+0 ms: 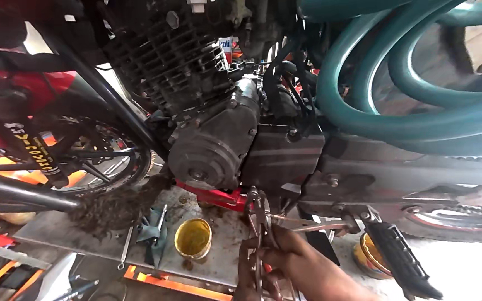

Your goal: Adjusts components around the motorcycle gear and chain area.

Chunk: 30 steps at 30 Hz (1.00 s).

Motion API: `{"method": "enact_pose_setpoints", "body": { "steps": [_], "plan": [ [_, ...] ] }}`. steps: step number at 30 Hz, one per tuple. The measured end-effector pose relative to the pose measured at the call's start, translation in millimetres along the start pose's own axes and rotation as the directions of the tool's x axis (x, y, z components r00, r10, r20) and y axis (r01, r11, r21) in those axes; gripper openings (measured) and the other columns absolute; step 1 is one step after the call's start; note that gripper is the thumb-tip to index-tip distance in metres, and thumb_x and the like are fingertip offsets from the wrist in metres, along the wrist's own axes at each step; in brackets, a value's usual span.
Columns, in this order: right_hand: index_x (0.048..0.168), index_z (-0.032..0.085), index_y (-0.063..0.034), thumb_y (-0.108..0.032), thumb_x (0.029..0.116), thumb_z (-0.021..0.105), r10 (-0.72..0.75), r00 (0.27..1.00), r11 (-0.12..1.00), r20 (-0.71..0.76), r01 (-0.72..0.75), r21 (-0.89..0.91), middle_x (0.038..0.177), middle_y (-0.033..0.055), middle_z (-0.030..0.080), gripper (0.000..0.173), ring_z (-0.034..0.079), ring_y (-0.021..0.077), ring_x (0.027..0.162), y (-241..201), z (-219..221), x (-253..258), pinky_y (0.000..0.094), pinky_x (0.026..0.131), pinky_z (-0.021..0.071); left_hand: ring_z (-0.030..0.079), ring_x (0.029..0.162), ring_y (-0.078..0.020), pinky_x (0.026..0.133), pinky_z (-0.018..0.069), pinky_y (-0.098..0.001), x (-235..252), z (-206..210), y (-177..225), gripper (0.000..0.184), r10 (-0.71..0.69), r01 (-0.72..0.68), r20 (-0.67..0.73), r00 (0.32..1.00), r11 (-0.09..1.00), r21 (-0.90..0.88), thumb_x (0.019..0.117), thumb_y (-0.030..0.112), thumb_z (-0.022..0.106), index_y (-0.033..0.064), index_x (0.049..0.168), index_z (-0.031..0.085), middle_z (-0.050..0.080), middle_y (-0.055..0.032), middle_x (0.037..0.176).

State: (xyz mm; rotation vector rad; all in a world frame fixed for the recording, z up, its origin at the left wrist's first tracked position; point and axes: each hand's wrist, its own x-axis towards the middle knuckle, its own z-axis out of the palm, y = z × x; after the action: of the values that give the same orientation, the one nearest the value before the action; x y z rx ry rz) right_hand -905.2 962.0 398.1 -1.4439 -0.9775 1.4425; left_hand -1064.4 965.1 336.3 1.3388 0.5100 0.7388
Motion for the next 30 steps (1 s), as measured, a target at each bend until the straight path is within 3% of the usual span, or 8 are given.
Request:
{"method": "enact_pose_setpoints", "body": {
  "steps": [3, 6, 10, 15, 18, 21, 27, 30],
  "plan": [
    [0.123, 0.050, -0.0088, -0.011, 0.0986, 0.057, 0.006, 1.000, 0.997, 0.013, -0.005, -0.076, 0.099, 0.0032, 0.065, 0.025, 0.067, 0.0136, 0.081, -1.5, 2.5, 2.6, 0.0316, 0.068, 0.0589, 0.059, 0.086, -0.0040, 0.063, 0.0522, -0.0220, -0.6, 0.4, -0.5, 0.112, -0.011, 0.011, -0.044, 0.999, 1.000, 0.003, 0.0938, 0.038, 0.068, -0.0100, 0.155, -0.012, 0.051, -0.0169, 0.130],
    [0.124, 0.050, -0.0053, -0.015, 0.0988, 0.056, -0.064, 0.998, 0.984, -0.026, 0.058, -0.169, 0.090, 0.0038, 0.060, 0.027, 0.062, 0.0126, 0.072, 6.3, 11.6, 7.0, 0.0316, 0.064, 0.0551, 0.058, 0.111, -0.0075, 0.088, 0.0529, -0.0241, -2.7, 2.2, -1.7, 0.124, 0.036, -0.033, -0.056, 0.998, 0.997, 0.063, 0.0871, 0.047, 0.075, -0.0148, 0.154, -0.010, 0.037, -0.0286, 0.149],
    [0.130, 0.048, -0.0035, -0.018, 0.0984, 0.055, -0.144, 0.983, 0.970, -0.116, 0.117, -0.214, 0.093, 0.0039, 0.061, 0.036, 0.063, 0.0119, 0.077, 20.0, 17.9, 14.3, 0.0311, 0.070, 0.0550, 0.056, 0.119, -0.0107, 0.099, 0.0495, -0.0256, -3.7, 1.5, -4.1, 0.117, 0.025, -0.023, -0.053, 0.998, 0.999, 0.027, 0.0868, 0.026, 0.078, -0.0133, 0.155, -0.008, 0.036, -0.0282, 0.149],
    [0.141, 0.041, -0.0006, -0.022, 0.1005, 0.052, -0.272, 0.927, 0.944, -0.257, 0.207, -0.255, 0.095, 0.0045, 0.064, 0.047, 0.067, 0.0130, 0.084, 50.1, 34.7, 30.3, 0.0338, 0.079, 0.0579, 0.060, 0.123, -0.0169, 0.101, 0.0540, -0.0350, 1.5, -20.2, -20.4, 0.107, 0.005, -0.011, 0.033, 0.999, 0.981, 0.195, 0.0815, -0.002, 0.071, -0.0097, 0.156, -0.005, 0.050, -0.0254, 0.141],
    [0.142, 0.040, 0.0032, -0.022, 0.1025, 0.051, -0.345, 0.886, 0.930, -0.309, 0.280, -0.238, 0.097, 0.0055, 0.065, 0.048, 0.067, 0.0129, 0.088, 61.6, 45.0, 40.8, 0.0324, 0.084, 0.0580, 0.065, 0.117, -0.0217, 0.101, 0.0543, -0.0416, 4.0, -38.6, -20.1, 0.106, -0.011, -0.025, 0.068, 0.998, 0.855, 0.517, 0.0856, 0.011, 0.075, -0.0115, 0.157, 0.000, 0.059, -0.0264, 0.133],
    [0.144, 0.039, 0.0044, -0.021, 0.1022, 0.052, -0.372, 0.865, 0.924, -0.337, 0.312, -0.220, 0.101, 0.0073, 0.066, 0.051, 0.068, 0.0127, 0.091, 67.0, 52.1, 48.5, 0.0312, 0.085, 0.0580, 0.068, 0.111, -0.0258, 0.098, 0.0549, -0.0456, 6.4, -50.5, -14.5, 0.103, -0.064, -0.010, 0.088, 0.994, 0.756, 0.655, 0.0876, 0.015, 0.073, -0.0111, 0.157, 0.001, 0.063, -0.0252, 0.127],
    [0.144, 0.038, 0.0041, -0.020, 0.1006, 0.055, -0.330, 0.900, 0.941, -0.285, 0.287, -0.180, 0.099, 0.0048, 0.065, 0.053, 0.067, 0.0131, 0.090, 59.4, 48.0, 39.6, 0.0331, 0.084, 0.0580, 0.067, 0.112, -0.0199, 0.097, 0.0559, -0.0404, 5.1, -50.4, -14.8, 0.110, -0.060, 0.004, 0.083, 0.995, 0.834, 0.552, 0.0871, 0.017, 0.075, -0.0081, 0.158, -0.005, 0.058, -0.0259, 0.135],
    [0.149, 0.031, 0.0014, -0.016, 0.0997, 0.056, -0.245, 0.952, 0.969, -0.184, 0.237, -0.062, 0.099, 0.0031, 0.066, 0.058, 0.066, 0.0125, 0.079, 42.3, 40.3, 27.2, 0.0320, 0.069, 0.0586, 0.065, 0.115, -0.0168, 0.097, 0.0570, -0.0370, 0.4, -41.5, -8.7, 0.116, -0.019, -0.012, 0.075, 0.997, 0.917, 0.400, 0.0835, 0.015, 0.079, -0.0068, 0.158, -0.007, 0.056, -0.0245, 0.138]
  ]
}}
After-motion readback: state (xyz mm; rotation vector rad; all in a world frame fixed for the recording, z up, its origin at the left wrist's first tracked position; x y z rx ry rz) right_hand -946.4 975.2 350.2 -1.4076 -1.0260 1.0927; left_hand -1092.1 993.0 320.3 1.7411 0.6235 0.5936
